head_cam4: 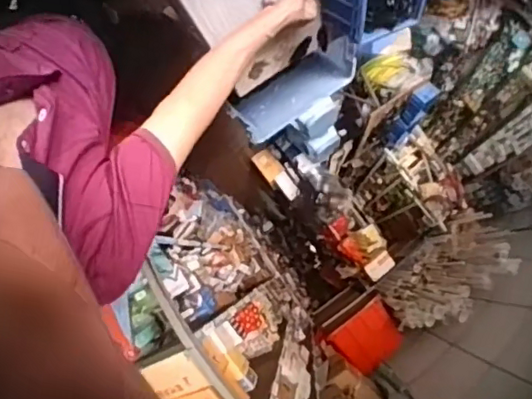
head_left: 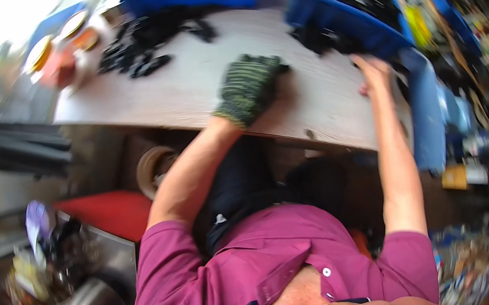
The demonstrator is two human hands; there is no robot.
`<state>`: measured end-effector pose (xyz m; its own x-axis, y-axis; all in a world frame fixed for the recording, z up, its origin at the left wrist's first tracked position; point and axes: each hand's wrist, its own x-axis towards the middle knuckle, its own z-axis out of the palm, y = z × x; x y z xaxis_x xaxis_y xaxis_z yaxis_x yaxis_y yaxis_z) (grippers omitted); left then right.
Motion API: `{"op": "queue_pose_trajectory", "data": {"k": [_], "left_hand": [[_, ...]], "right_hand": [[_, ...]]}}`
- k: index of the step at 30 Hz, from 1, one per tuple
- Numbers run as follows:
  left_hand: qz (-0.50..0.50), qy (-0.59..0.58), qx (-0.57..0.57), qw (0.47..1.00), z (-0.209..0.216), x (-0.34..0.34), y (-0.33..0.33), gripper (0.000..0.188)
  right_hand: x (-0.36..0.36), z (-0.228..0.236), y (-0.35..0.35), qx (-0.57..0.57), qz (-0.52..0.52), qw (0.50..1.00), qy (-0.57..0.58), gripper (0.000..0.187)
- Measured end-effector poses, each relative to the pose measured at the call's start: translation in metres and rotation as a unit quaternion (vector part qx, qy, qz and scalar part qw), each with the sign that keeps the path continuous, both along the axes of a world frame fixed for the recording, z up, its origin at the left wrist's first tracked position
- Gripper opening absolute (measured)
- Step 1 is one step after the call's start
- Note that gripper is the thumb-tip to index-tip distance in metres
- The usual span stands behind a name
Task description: Sorting and assembling small black plastic components at a workbench.
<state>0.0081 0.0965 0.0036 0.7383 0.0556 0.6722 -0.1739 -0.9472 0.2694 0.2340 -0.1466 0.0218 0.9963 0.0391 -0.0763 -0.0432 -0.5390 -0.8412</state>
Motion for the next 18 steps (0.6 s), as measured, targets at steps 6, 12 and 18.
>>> {"op": "queue_pose_trajectory", "data": {"k": [6, 12, 18], "left_hand": [[0.007, 0.055, -0.043, 0.998, 0.009, 0.009, -0.012, 0.023], [0.035, -0.021, -0.101, 0.994, 0.011, -0.007, -0.009, 0.026], [-0.034, -0.106, -0.225, 0.968, -0.008, 0.004, -0.052, 0.033]], "right_hand": [[0.028, -0.021, -0.026, -0.175, 0.018, 0.979, -0.103, 0.033], [-0.009, -0.003, -0.012, 0.023, -0.016, 0.995, 0.091, 0.035], [-0.098, 0.002, 0.014, 0.199, 0.225, 0.936, 0.183, 0.028]]}}
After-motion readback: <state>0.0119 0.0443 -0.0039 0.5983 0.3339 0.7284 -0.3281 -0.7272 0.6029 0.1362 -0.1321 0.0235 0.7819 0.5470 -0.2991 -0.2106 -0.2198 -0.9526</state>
